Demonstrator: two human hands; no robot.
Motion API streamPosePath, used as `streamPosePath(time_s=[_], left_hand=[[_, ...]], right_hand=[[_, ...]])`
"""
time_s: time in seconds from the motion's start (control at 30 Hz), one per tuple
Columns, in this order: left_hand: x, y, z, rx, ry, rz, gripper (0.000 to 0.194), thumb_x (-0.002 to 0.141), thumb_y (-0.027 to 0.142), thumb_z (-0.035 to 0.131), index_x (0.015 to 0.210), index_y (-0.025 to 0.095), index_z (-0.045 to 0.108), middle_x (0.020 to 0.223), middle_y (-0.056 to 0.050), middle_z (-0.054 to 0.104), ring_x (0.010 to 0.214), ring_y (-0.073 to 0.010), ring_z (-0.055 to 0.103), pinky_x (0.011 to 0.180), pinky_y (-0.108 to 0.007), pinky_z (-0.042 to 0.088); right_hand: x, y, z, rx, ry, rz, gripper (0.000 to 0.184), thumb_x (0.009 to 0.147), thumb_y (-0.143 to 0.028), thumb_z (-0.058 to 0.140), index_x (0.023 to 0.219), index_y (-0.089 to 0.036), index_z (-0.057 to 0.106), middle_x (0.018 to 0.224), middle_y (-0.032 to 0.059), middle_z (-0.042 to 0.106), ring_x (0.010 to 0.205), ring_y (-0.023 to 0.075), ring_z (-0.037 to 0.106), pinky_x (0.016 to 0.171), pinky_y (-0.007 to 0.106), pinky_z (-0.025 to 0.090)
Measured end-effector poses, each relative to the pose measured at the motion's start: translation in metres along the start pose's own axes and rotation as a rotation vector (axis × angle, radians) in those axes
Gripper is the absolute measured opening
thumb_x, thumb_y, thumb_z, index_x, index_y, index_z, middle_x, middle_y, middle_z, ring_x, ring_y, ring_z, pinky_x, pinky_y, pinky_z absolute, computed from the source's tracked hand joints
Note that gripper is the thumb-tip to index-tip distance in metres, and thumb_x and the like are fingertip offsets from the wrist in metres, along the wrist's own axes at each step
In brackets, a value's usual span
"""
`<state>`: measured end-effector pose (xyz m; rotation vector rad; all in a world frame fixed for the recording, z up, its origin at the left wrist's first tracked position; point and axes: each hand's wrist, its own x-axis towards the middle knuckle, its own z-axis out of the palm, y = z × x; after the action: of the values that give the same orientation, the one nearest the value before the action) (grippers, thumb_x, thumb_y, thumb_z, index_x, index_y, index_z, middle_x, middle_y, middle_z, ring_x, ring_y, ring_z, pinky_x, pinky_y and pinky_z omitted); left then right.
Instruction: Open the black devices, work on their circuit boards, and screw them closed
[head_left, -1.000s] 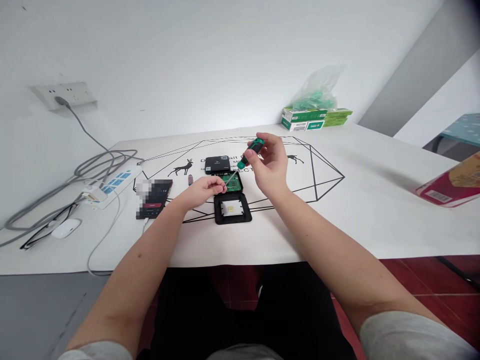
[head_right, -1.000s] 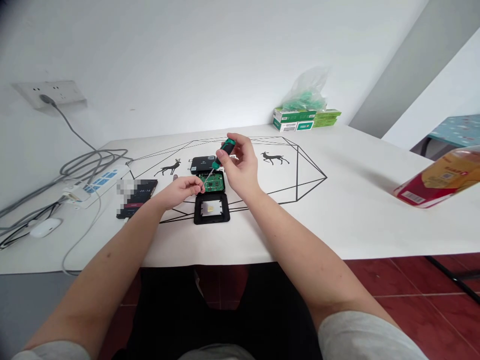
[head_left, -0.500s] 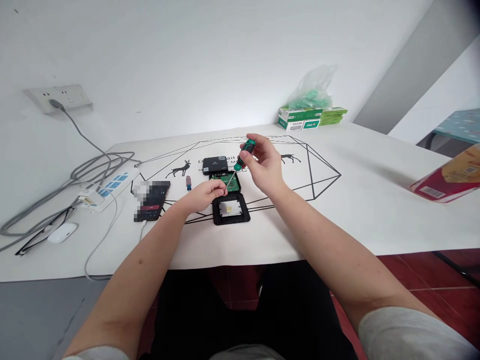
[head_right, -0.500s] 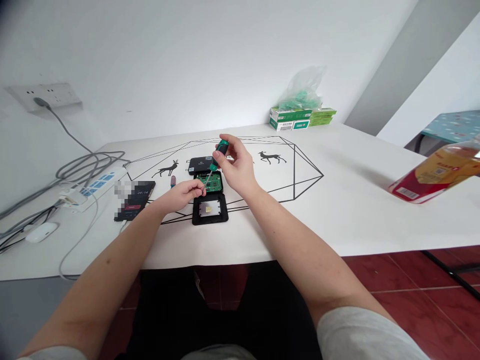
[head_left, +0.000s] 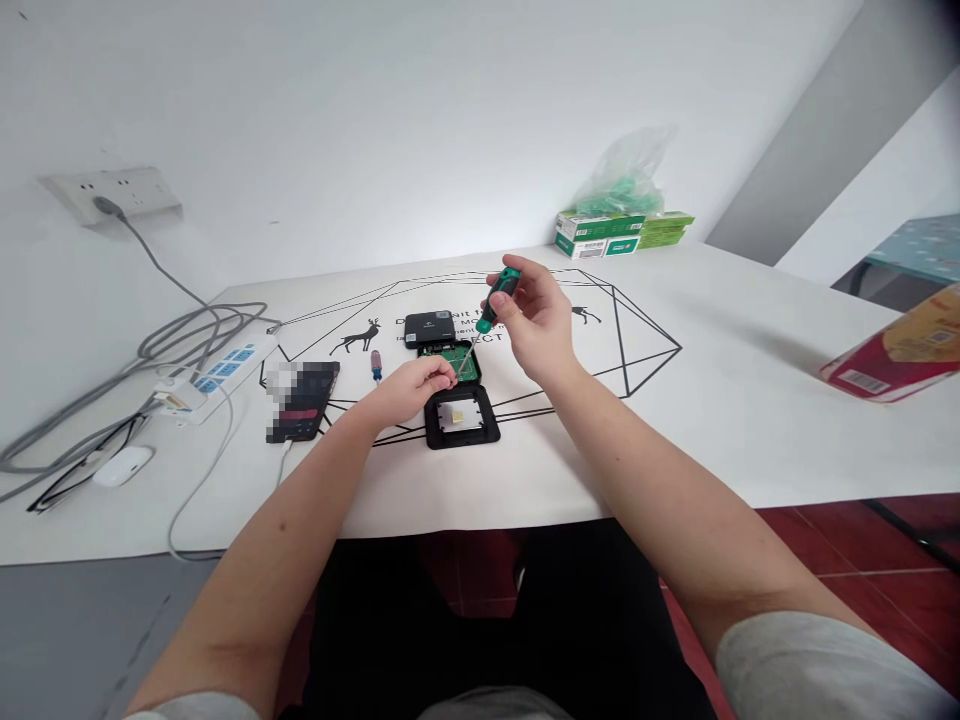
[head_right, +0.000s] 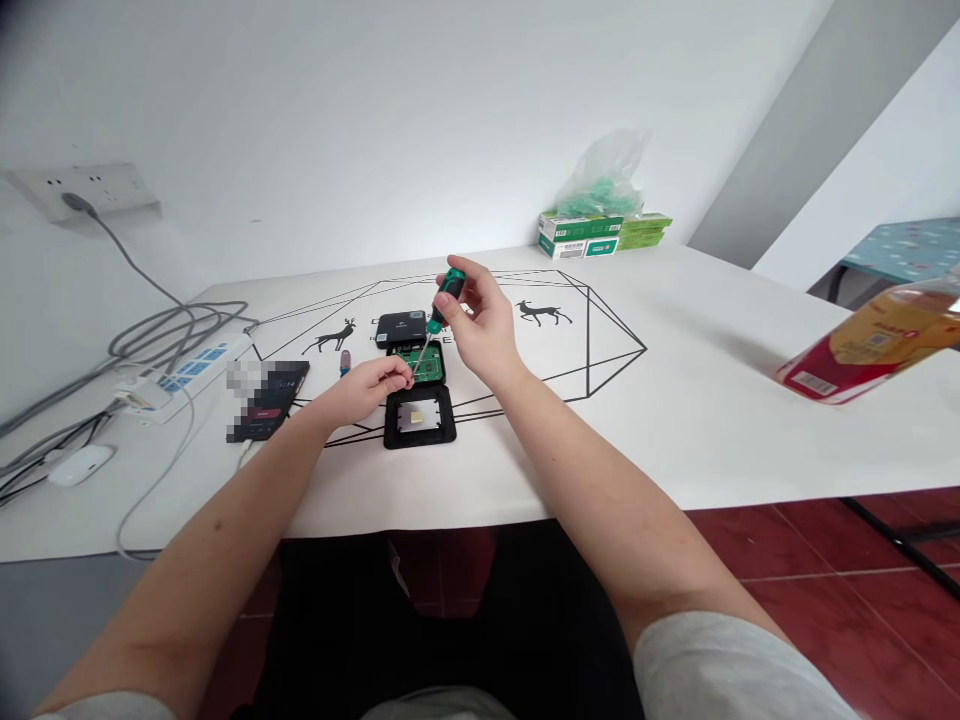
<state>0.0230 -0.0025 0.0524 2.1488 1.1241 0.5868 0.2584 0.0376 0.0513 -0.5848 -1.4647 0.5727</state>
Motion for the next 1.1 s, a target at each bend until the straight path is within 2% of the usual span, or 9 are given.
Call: streamPosePath(time_s=[0.47,0.63,0.73,0.83,0.97,1.1], left_hand=[[0.000,0.001,0.002,0.044,-0.018,0.041,0.017,0.101,0.029,0.049,0.094,0.023,0.063,0.105,-0.006,0.075,0.103,-0.0262,0.069,0.099,-0.042,0.056],[0.003,0.002,0.014,0.068,-0.057,0.058,0.016,0.102,0.024,0.048,0.093,0.023,0.063,0.105,-0.006,0.075,0.101,-0.0253,0.070,0.095,-0.040,0.057],[0.004,0.004,0.024,0.089,-0.110,0.078,0.017,0.103,0.022,0.047,0.096,0.023,0.063,0.105,-0.006,0.074,0.099,-0.0253,0.069,0.093,-0.040,0.057],[0.006,0.006,0.032,0.144,-0.142,0.143,0.018,0.104,0.021,0.048,0.097,0.023,0.065,0.105,-0.007,0.072,0.105,-0.0269,0.068,0.101,-0.043,0.056],[0.009,0.004,0.037,0.204,-0.147,0.223,0.019,0.106,0.020,0.050,0.098,0.022,0.067,0.106,-0.009,0.068,0.115,-0.0285,0.065,0.107,-0.044,0.055],[0.010,-0.001,0.037,0.231,-0.146,0.253,0.021,0.107,0.019,0.050,0.099,0.021,0.069,0.109,-0.009,0.067,0.115,-0.0276,0.065,0.107,-0.045,0.055]], right_hand=[[-0.004,-0.007,0.007,0.039,-0.031,0.029,0.062,0.091,-0.071,0.079,0.138,-0.035,0.063,0.124,0.0077,0.074,0.109,0.0254,0.075,0.088,0.044,0.070],[-0.003,-0.019,0.002,0.078,-0.193,0.041,0.057,0.090,-0.068,0.082,0.132,-0.033,0.067,0.122,0.0073,0.075,0.114,0.0250,0.075,0.094,0.044,0.068],[-0.002,-0.026,-0.002,0.062,-0.302,0.052,0.051,0.090,-0.062,0.085,0.126,-0.030,0.069,0.116,0.0067,0.075,0.109,0.0237,0.074,0.087,0.039,0.067],[-0.003,-0.030,-0.006,0.058,-0.385,0.076,0.046,0.091,-0.057,0.085,0.124,-0.029,0.070,0.117,0.0068,0.076,0.101,0.0211,0.072,0.080,0.036,0.064],[-0.005,-0.032,-0.008,0.046,-0.449,0.089,0.040,0.092,-0.049,0.085,0.123,-0.028,0.072,0.123,0.0068,0.074,0.097,0.0190,0.070,0.078,0.033,0.062],[-0.005,-0.035,-0.008,0.024,-0.476,0.098,0.034,0.093,-0.043,0.083,0.121,-0.028,0.072,0.124,0.0064,0.074,0.098,0.0196,0.069,0.078,0.033,0.062]])
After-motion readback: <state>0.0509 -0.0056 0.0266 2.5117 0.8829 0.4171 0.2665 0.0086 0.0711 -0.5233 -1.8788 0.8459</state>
